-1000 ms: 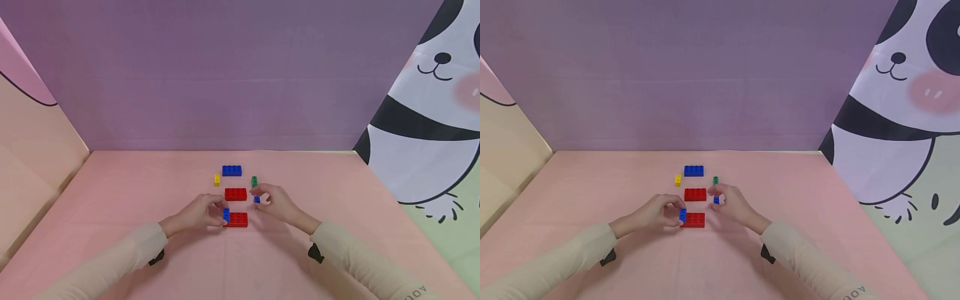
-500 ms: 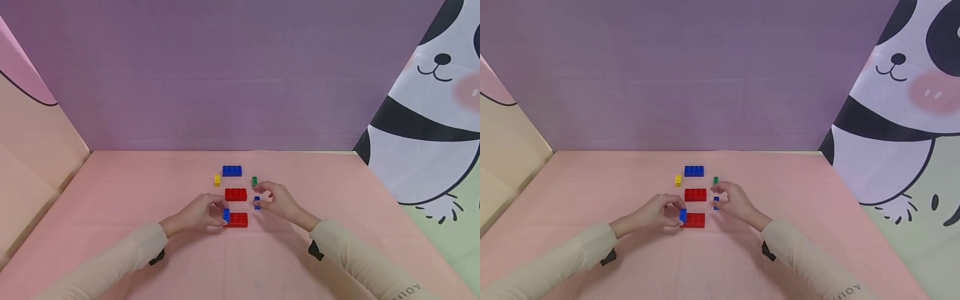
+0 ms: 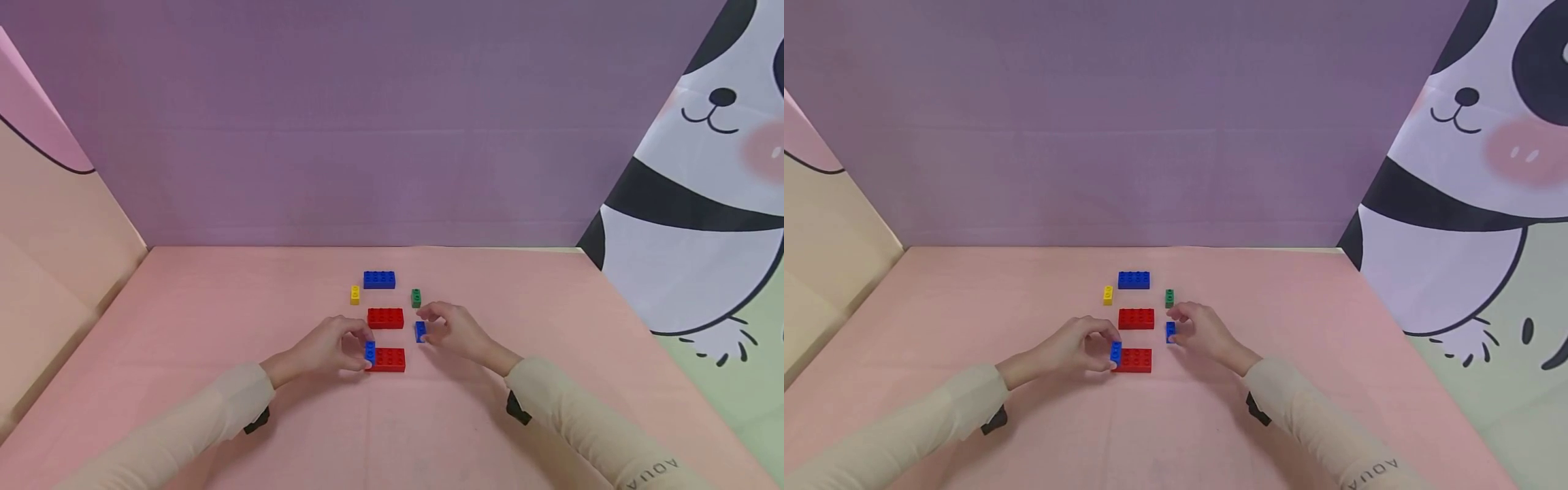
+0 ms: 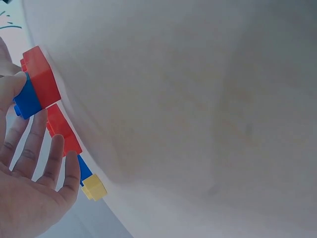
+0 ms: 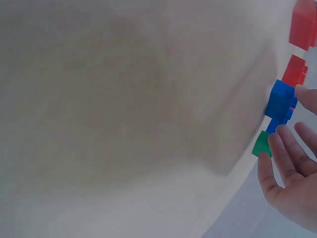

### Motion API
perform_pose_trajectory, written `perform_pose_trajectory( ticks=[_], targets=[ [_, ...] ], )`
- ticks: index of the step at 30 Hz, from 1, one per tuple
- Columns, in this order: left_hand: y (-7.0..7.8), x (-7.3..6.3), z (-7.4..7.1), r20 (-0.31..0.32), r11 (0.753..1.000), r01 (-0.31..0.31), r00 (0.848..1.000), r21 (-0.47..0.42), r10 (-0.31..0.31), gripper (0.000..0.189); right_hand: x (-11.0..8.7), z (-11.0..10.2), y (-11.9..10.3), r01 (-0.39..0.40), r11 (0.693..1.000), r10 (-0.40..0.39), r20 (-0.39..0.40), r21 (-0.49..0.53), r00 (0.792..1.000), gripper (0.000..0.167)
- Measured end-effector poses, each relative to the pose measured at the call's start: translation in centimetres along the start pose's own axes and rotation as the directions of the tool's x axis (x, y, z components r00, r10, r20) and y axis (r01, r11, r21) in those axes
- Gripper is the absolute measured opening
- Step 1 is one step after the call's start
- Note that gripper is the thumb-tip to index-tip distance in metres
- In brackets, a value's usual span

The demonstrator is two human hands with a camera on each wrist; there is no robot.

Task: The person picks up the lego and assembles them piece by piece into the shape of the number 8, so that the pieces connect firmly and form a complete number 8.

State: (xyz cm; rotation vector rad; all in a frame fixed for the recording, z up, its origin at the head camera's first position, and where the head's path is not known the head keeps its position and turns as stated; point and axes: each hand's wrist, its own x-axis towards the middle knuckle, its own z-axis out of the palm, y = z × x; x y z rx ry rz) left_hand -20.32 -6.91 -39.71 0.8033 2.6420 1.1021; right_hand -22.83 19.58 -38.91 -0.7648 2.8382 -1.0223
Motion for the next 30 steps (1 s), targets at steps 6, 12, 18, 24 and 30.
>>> perform_pose_trajectory(
  ticks=[6, 12, 18, 24, 30],
  targets=[
    [0.05, -0.04, 0.02, -0.005, 1.0, 0.004, 1.0, -0.002, -0.004, 0.031, 0.05, 0.52, 0.45, -0.039, 0.999, 0.039, 0.037, -0.013, 0.999, 0.039],
    [0.06, -0.05, 0.07, -0.01, 1.0, 0.001, 1.0, 0.002, -0.001, 0.031, 0.01, 0.73, 0.54, -0.038, 0.999, 0.039, 0.039, -0.024, 0.998, 0.039],
    [0.15, -0.03, 0.09, -0.008, 1.0, 0.005, 1.0, 0.001, -0.005, 0.031, 0.04, 0.86, 0.58, -0.034, 0.998, 0.035, 0.027, -0.044, 0.999, 0.037],
    [0.19, -0.06, 0.1, -0.006, 1.0, 0.003, 1.0, 0.002, -0.003, 0.031, 0.11, 0.95, 0.68, -0.052, 0.997, 0.053, 0.028, -0.05, 0.998, 0.037],
    [0.22, -0.07, 0.1, -0.001, 1.0, 0.009, 1.0, -0.002, -0.009, 0.031, 0.19, 0.99, 0.73, -0.041, 0.998, 0.042, 0.027, -0.045, 0.999, 0.036]
  ],
)
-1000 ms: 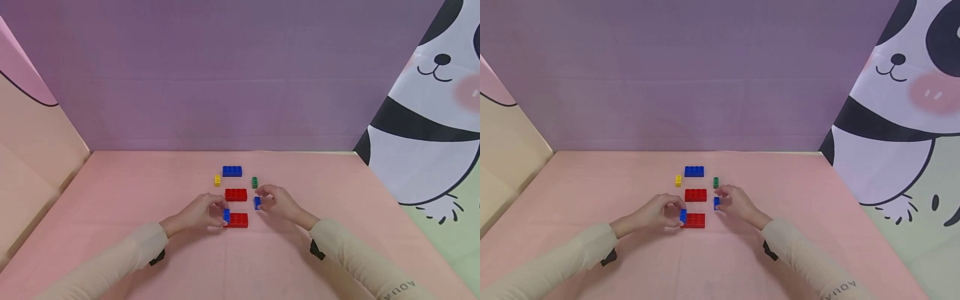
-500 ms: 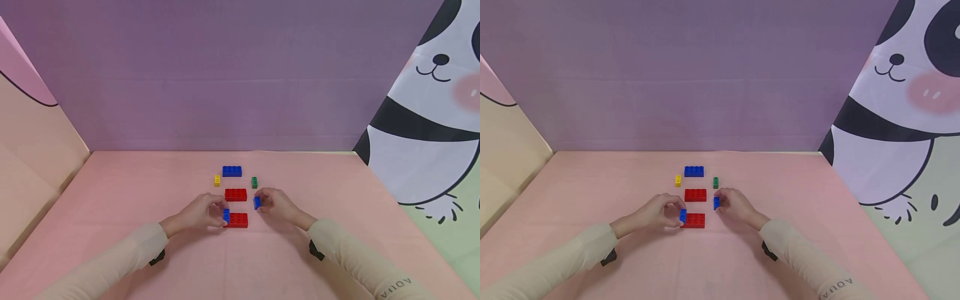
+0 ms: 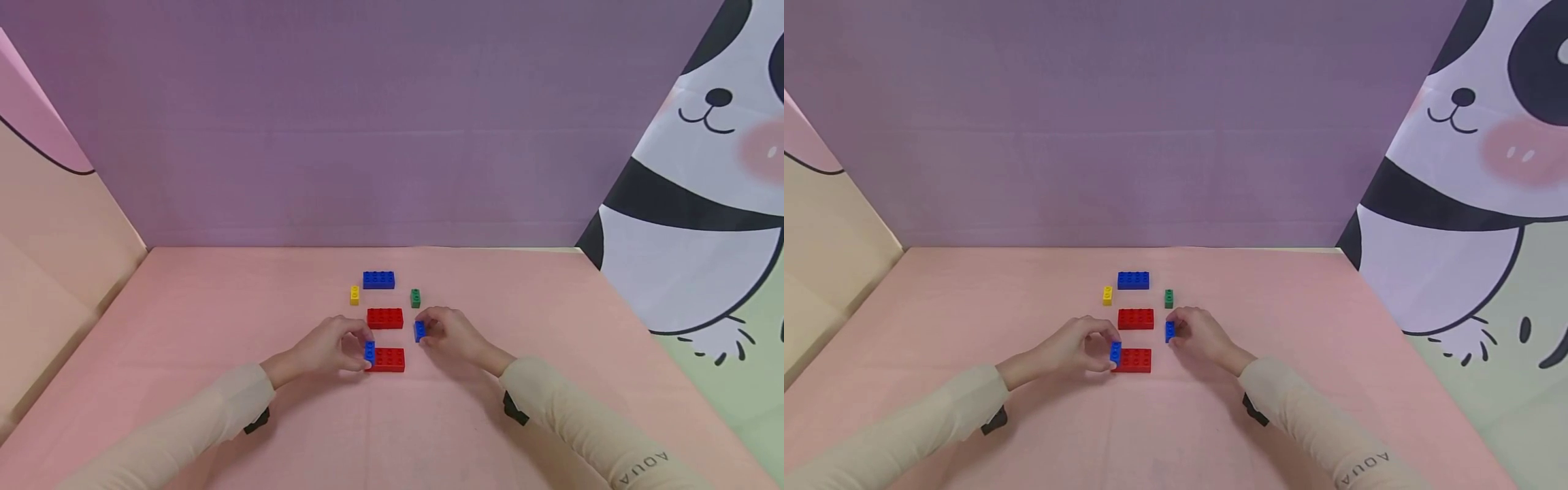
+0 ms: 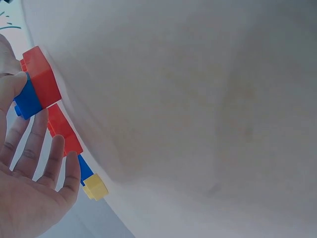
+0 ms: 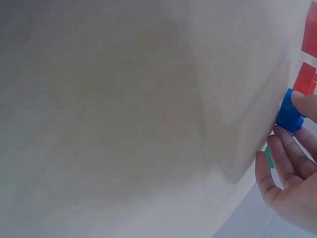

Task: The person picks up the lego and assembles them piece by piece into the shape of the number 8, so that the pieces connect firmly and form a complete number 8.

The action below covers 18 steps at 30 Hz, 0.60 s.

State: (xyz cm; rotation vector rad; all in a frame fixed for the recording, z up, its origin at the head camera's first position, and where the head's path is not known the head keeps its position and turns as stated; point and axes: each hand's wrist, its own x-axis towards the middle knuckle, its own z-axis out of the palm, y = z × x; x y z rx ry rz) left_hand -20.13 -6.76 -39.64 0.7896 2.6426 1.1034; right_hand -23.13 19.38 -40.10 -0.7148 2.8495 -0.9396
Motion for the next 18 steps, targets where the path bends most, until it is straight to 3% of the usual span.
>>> perform_pose_trajectory(
  ticks=[18],
  targets=[
    [-0.23, 0.09, 0.09, -0.001, 1.0, -0.004, 1.0, 0.011, 0.004, 0.03, -0.19, -0.49, -0.6, 0.028, 1.0, -0.028, -0.036, -0.009, 0.999, 0.034]
  ],
)
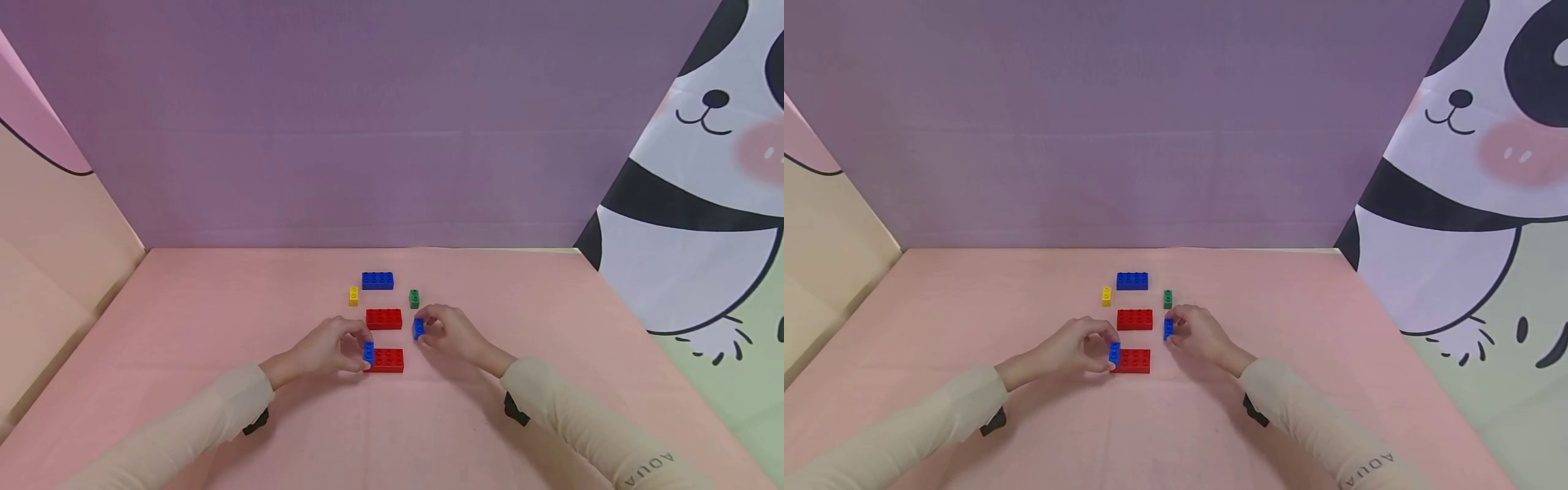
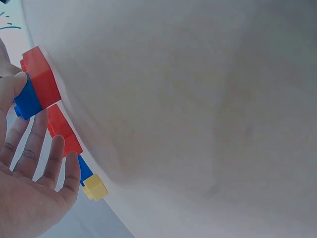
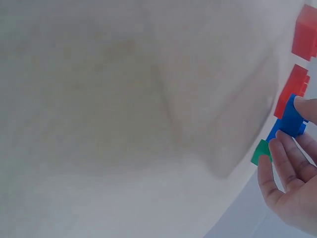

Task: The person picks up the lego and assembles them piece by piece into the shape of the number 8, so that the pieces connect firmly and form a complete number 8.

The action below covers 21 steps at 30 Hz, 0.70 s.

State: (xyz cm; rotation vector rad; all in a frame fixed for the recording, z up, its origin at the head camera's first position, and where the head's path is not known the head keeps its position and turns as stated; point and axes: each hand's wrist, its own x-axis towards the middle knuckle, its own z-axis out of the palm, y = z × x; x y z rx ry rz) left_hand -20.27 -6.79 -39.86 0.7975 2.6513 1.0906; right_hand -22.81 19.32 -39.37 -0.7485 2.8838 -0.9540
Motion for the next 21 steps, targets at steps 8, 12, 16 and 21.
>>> perform_pose_trajectory(
  ticks=[8, 12, 16, 21],
  targets=[
    [0.1, 0.0, 0.0, 0.003, 1.0, -0.001, 1.0, -0.006, 0.001, 0.029, -0.3, -0.5, -0.7, -0.002, 1.0, 0.002, -0.019, 0.018, 1.0, 0.035],
    [0.0, 0.1, 0.0, 0.003, 1.0, 0.003, 1.0, -0.001, -0.003, 0.03, -0.6, -0.5, -1.2, -0.015, 1.0, 0.015, -0.013, 0.026, 1.0, 0.034],
    [0.0, 0.1, 0.0, -0.001, 1.0, 0.004, 1.0, 0.006, -0.004, 0.03, -0.9, -0.4, -1.8, -0.011, 1.0, 0.011, 0.002, 0.023, 1.0, 0.034],
    [-0.1, 0.1, 0.1, -0.001, 1.0, 0.016, 1.0, 0.006, -0.016, 0.03, -1.4, -0.1, -2.5, 0.004, 1.0, -0.005, 0.021, 0.022, 1.0, 0.034]
  ],
)
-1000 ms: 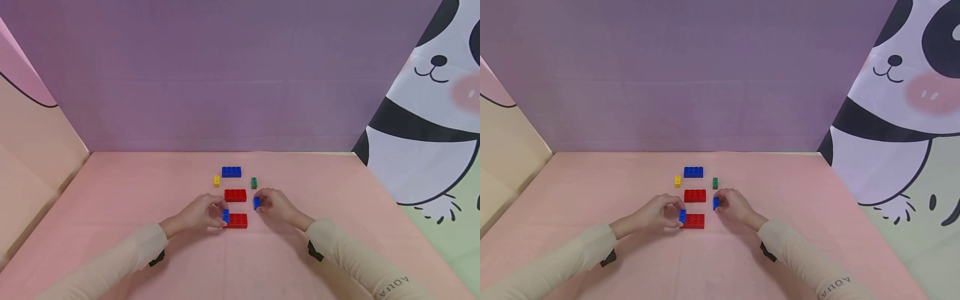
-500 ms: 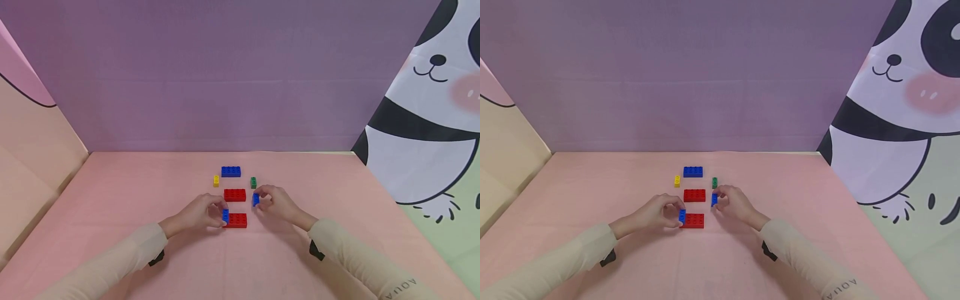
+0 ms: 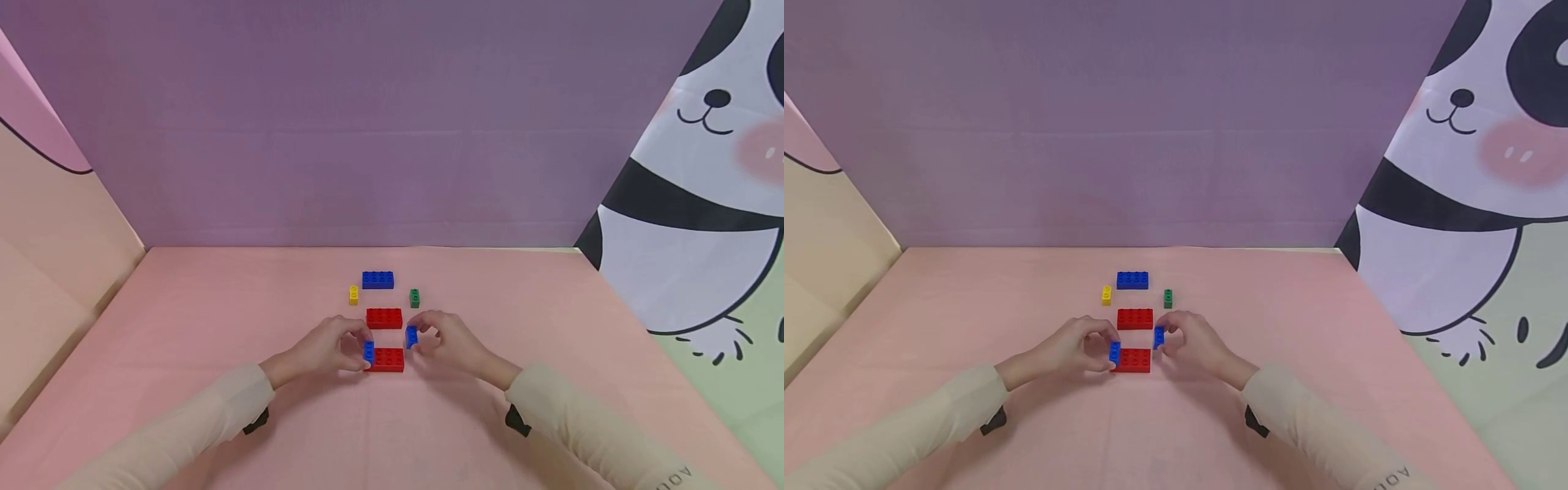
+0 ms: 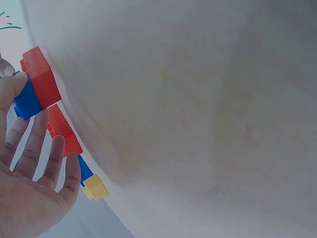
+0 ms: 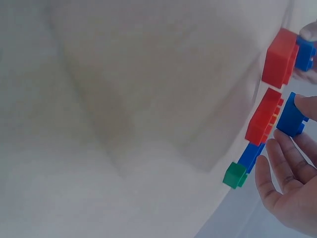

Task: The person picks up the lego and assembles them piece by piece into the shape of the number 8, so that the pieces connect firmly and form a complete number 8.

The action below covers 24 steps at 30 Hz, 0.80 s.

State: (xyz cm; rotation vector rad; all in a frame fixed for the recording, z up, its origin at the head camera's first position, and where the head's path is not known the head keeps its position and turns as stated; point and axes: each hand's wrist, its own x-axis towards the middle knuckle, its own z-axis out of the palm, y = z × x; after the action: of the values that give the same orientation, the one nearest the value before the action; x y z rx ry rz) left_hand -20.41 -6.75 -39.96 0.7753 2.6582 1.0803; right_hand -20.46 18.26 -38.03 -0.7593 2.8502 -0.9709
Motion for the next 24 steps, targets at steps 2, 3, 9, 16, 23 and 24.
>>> perform_pose_trajectory(
  ticks=[2, 3, 9, 16, 23, 24],
  targets=[
    [0.0, 0.0, 0.0, 0.001, 1.0, 0.001, 1.0, 0.0, -0.001, 0.03, -0.2, 0.1, -0.3, -0.001, 1.0, 0.001, 0.007, 0.006, 1.0, 0.034],
    [0.0, 0.0, 0.0, 0.001, 1.0, 0.0, 1.0, 0.001, 0.0, 0.03, -0.3, 0.1, -0.4, -0.001, 1.0, 0.001, 0.009, 0.006, 1.0, 0.034],
    [0.1, 0.0, 0.0, 0.002, 1.0, -0.008, 1.0, 0.004, 0.008, 0.031, -0.7, 0.4, -1.0, 0.026, 1.0, -0.026, 0.023, -0.009, 0.999, 0.035],
    [0.2, 0.0, 0.0, -0.002, 1.0, 0.013, 1.0, 0.003, -0.013, 0.033, -0.8, 0.9, -1.4, 0.035, 0.999, -0.035, 0.032, 0.007, 0.999, 0.036],
    [0.1, 0.0, 0.0, -0.001, 1.0, 0.01, 1.0, -0.005, -0.01, 0.031, -1.0, 1.2, -1.7, 0.048, 0.998, -0.049, 0.037, 0.042, 0.998, 0.036],
    [0.1, 0.0, 0.0, -0.002, 1.0, 0.015, 1.0, -0.007, -0.015, 0.031, -1.1, 1.3, -1.7, 0.051, 0.998, -0.053, 0.037, 0.045, 0.998, 0.035]
  ],
)
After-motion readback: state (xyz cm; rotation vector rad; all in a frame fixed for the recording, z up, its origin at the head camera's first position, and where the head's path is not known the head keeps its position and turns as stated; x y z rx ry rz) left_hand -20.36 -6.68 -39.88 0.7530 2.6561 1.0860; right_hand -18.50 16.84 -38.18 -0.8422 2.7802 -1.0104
